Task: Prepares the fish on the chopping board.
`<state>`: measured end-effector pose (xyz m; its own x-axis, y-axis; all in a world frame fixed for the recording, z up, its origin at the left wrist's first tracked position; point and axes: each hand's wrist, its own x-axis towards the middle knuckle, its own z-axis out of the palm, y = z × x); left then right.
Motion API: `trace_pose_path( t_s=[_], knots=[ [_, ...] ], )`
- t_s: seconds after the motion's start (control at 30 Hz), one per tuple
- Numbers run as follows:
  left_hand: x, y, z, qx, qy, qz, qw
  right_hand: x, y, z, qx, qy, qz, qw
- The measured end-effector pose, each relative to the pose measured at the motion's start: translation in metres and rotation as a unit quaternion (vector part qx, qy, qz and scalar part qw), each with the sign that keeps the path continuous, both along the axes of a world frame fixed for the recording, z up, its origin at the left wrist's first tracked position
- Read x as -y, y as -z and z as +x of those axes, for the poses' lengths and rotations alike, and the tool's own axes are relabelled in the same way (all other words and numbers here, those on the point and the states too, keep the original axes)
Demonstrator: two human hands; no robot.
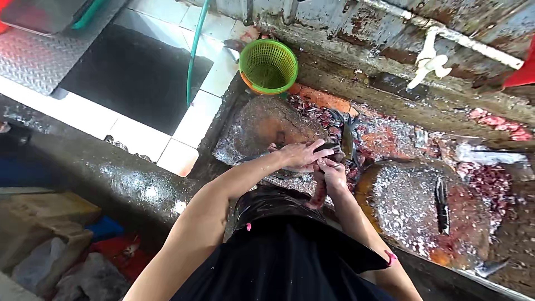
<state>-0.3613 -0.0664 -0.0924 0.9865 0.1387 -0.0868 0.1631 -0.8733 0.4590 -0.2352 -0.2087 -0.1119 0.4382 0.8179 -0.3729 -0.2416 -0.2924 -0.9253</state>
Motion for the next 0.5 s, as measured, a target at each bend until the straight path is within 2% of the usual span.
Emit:
trace_pose_path(
  t_s=[0.2, 0.27, 0.33, 0.4, 0.5],
  knots=[
    [-0.004, -0.003, -0.017, 0.028, 0.039, 0.009, 0.999, 0.001, -0.023, -0.002, 0.031, -0.057, -0.043, 0.997],
    [-0.008, 0.001, -0.021, 0.053, 0.019, 0.022, 0.998, 0.003, -0.029, -0.001, 0.051, -0.057, -0.066, 0.995],
    [-0.023, 0.003, -0.036, 0.087, -0.074, 0.014, 0.993, 0.016, -0.038, 0.002, 0.068, -0.05, -0.101, 0.991],
    [-0.044, -0.009, -0.061, 0.14, -0.181, -0.013, 0.973, 0.032, -0.048, 0.006, 0.054, 0.003, -0.102, 0.993],
    [-0.053, -0.036, -0.109, 0.283, -0.31, -0.068, 0.905, 0.029, -0.072, 0.004, -0.014, 0.107, -0.029, 0.994]
  ],
)
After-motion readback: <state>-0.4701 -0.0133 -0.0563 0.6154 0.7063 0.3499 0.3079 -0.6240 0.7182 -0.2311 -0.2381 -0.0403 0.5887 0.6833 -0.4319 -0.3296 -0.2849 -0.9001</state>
